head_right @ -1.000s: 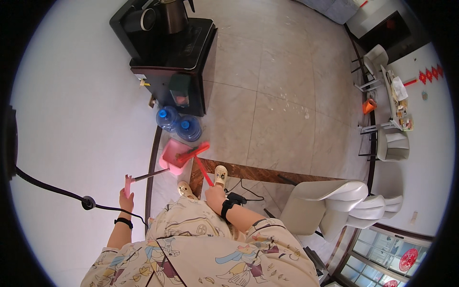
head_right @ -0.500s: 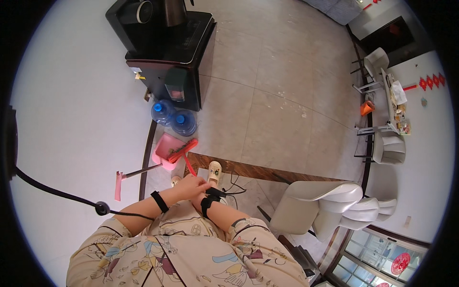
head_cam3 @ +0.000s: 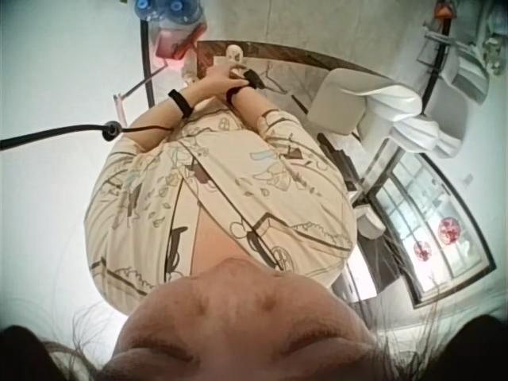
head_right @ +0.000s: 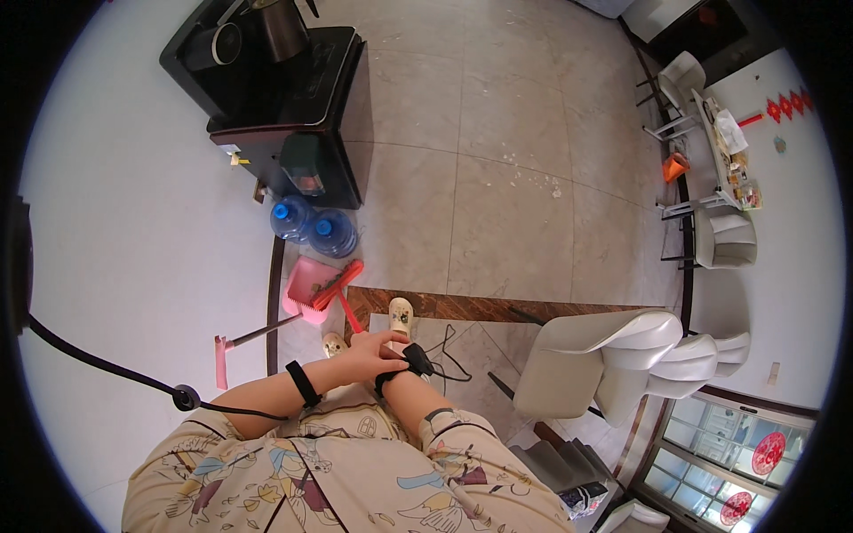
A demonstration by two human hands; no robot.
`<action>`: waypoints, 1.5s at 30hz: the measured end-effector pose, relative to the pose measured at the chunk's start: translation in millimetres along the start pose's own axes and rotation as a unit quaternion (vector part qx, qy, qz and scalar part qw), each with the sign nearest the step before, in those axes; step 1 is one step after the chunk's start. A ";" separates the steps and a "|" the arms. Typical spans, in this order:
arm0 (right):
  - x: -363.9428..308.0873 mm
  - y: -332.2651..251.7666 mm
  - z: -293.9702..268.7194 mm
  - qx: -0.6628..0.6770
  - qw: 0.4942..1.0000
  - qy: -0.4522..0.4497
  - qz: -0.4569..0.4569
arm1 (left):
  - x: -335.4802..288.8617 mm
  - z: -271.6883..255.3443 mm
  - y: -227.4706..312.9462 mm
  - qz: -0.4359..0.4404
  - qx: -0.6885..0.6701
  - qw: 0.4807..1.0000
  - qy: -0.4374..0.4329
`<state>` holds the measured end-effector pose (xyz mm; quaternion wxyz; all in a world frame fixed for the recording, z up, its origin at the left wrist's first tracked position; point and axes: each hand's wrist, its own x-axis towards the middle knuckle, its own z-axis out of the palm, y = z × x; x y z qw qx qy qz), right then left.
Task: Sweeping the floor with a broom and dustpan in a living and dining area, including moving chairs to sweep underneath.
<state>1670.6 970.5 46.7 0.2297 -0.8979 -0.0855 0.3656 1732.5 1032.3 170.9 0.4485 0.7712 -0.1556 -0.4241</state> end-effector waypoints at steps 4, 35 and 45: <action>-0.3 3.8 1.3 0.023 1.000 0.005 0.013 | -4.7 -4.2 26.6 -0.002 -0.016 0.998 -0.059; 11.2 -4.6 -8.3 0.023 0.998 0.043 -0.048 | -37.2 -14.0 -18.2 0.002 -0.240 0.971 0.013; 3.9 -5.6 -24.8 -0.075 0.991 -0.013 -0.109 | -213.0 -115.7 -193.0 -0.212 0.180 0.742 0.610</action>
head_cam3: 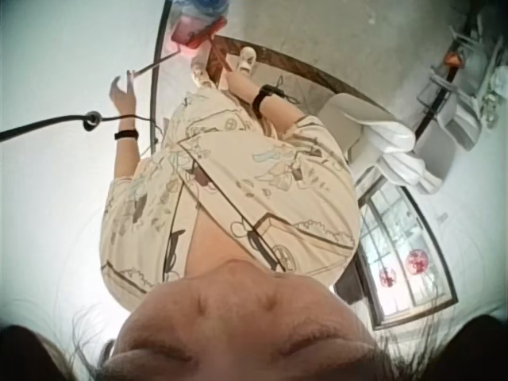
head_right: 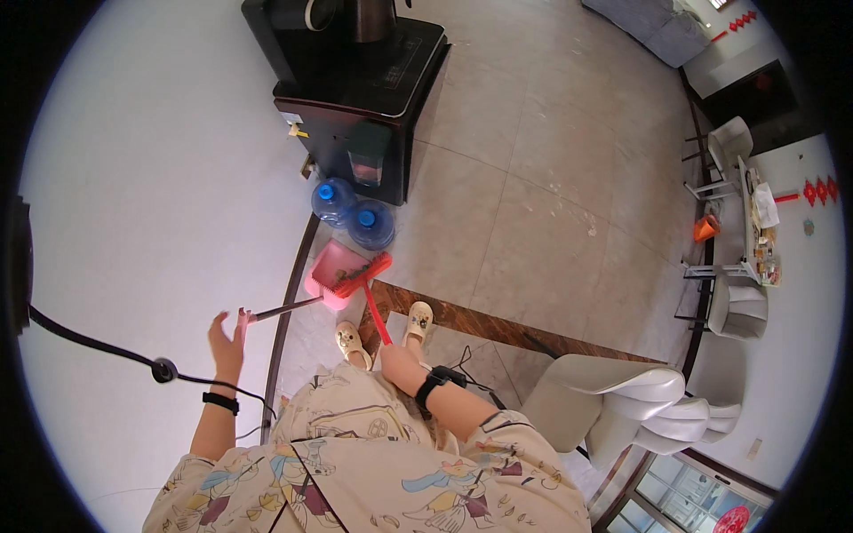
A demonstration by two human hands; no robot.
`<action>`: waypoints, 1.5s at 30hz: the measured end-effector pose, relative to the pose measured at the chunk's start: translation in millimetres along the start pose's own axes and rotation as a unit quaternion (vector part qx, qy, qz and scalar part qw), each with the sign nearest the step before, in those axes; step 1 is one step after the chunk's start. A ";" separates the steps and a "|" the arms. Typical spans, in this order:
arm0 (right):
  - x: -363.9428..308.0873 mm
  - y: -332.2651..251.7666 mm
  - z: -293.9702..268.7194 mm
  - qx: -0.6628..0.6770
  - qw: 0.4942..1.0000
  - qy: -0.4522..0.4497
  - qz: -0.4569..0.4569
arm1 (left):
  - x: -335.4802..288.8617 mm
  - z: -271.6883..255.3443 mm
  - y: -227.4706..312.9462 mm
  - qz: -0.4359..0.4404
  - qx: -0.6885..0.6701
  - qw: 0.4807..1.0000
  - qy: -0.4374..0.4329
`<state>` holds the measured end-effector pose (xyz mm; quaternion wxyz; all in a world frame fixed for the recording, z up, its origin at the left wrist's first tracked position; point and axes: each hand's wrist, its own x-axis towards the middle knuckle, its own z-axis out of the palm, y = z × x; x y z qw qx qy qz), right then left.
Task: Sweeping the floor with a broom and dustpan in a living and dining area, including moving chairs to sweep underneath.
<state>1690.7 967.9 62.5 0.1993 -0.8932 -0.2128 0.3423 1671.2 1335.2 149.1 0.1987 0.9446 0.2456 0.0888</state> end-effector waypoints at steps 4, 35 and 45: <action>-8.0 5.6 -16.3 0.015 0.999 -0.051 0.000 | -12.1 -2.2 -89.5 -0.068 0.086 0.992 -0.068; -100.2 239.8 -127.6 -0.168 0.980 -0.001 0.105 | -27.0 -21.3 -11.1 -0.233 -0.117 0.946 -0.193; 12.6 234.7 -75.8 -0.243 0.967 -0.078 0.019 | -37.8 -37.0 23.2 -0.252 -0.030 0.950 -0.181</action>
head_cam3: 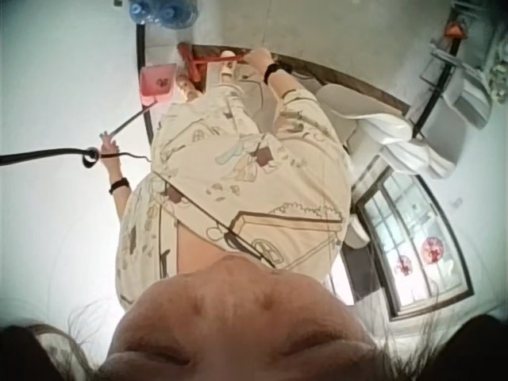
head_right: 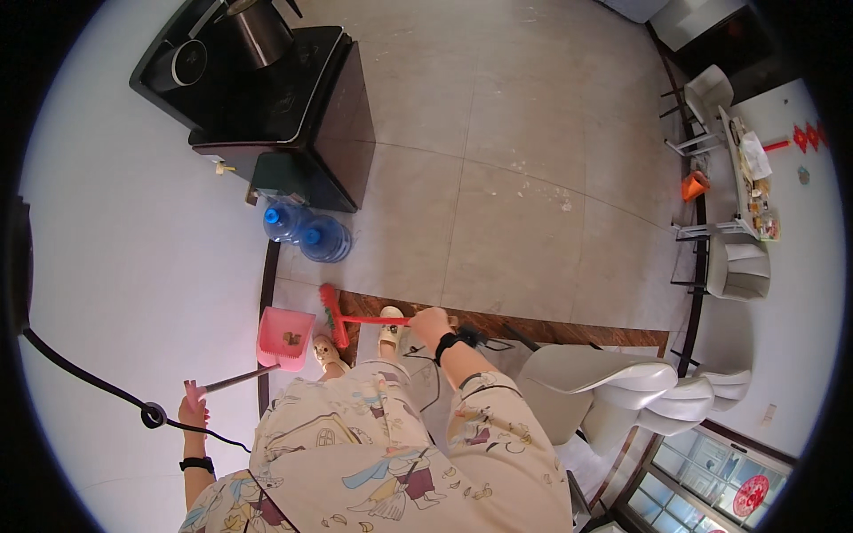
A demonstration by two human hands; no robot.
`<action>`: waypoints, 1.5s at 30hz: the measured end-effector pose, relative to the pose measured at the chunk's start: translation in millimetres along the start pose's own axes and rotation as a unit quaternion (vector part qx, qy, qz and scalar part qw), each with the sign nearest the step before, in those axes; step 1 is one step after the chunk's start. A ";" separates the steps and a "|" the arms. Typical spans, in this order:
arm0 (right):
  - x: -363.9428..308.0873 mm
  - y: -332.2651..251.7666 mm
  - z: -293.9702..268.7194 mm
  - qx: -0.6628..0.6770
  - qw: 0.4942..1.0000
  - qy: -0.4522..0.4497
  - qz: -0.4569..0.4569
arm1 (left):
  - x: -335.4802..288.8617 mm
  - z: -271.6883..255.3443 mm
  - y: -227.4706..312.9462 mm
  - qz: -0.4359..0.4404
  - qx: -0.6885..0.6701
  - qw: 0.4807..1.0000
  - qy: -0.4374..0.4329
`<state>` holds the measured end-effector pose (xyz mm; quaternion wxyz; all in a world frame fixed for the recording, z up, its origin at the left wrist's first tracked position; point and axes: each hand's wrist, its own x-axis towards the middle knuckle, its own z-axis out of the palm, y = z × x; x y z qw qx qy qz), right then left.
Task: Sweeping the floor with a broom and dustpan in a living and dining area, including moving chairs to sweep underneath.
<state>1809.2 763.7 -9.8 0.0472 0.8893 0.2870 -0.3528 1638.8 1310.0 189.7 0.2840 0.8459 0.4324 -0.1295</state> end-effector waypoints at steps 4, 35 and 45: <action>-26.4 64.4 3.1 0.054 0.995 0.037 0.077 | -6.2 4.1 1.6 0.029 0.028 0.999 -0.003; -92.0 149.0 -0.5 0.215 0.928 0.169 0.252 | -45.2 93.0 151.2 0.257 -0.054 0.957 -0.122; -125.7 76.0 35.8 0.388 0.852 0.149 0.319 | -41.8 130.0 247.0 0.447 0.063 0.876 -0.173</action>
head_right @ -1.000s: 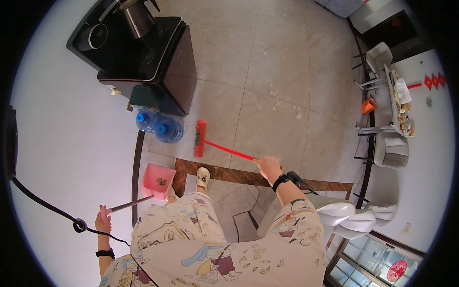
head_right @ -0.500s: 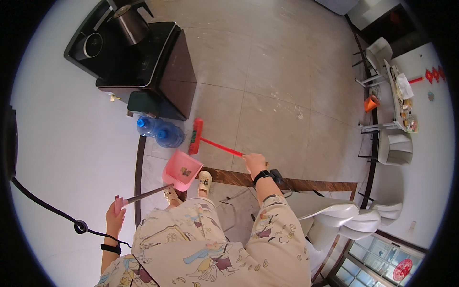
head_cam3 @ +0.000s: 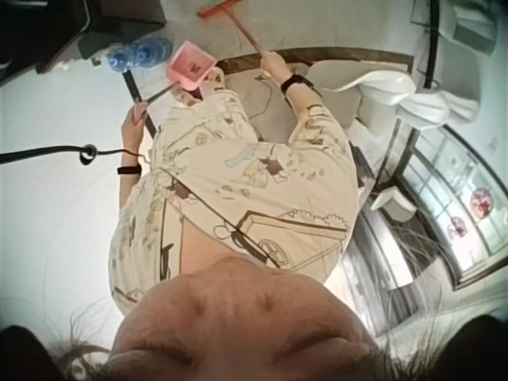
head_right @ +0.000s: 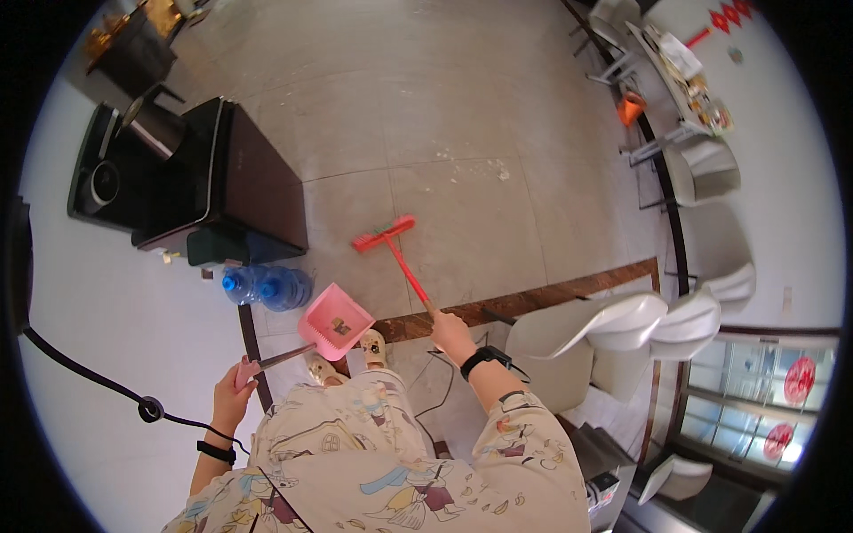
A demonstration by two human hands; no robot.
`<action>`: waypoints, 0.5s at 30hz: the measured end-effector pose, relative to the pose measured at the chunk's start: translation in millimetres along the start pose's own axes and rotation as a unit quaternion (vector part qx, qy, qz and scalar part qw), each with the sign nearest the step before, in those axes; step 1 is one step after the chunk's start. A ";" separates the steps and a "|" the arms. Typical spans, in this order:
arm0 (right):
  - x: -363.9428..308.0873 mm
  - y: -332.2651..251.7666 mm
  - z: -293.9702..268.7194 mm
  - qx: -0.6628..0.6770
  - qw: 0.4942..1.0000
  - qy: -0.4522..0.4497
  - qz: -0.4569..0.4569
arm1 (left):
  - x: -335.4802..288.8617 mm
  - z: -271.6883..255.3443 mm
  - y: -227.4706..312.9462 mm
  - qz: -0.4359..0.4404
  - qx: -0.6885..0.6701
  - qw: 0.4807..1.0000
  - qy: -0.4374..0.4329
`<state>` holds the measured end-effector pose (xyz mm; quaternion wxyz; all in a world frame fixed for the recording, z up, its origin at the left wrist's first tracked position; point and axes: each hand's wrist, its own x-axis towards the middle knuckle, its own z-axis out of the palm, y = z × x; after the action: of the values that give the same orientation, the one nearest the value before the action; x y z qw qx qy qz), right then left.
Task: Sweeping the floor with a broom and dustpan in a living and dining area, including moving chairs to sweep underneath.
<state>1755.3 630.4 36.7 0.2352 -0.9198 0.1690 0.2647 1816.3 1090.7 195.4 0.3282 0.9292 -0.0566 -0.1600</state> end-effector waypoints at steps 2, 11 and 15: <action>-8.2 -17.5 0.0 0.002 1.000 0.015 -0.008 | 17.7 -2.8 3.8 -0.048 0.013 0.998 -0.033; 9.3 3.3 -0.1 -0.160 0.982 0.095 0.030 | 106.7 -28.6 36.5 -0.036 0.032 0.995 -0.081; -15.7 15.0 -17.1 -0.192 0.973 0.117 0.056 | 142.9 -43.9 34.2 0.009 0.009 0.994 -0.106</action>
<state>1743.1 611.9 53.3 0.0174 -0.9614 0.1924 0.1960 1965.7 1060.0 211.9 0.3137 0.9094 -0.1006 -0.2539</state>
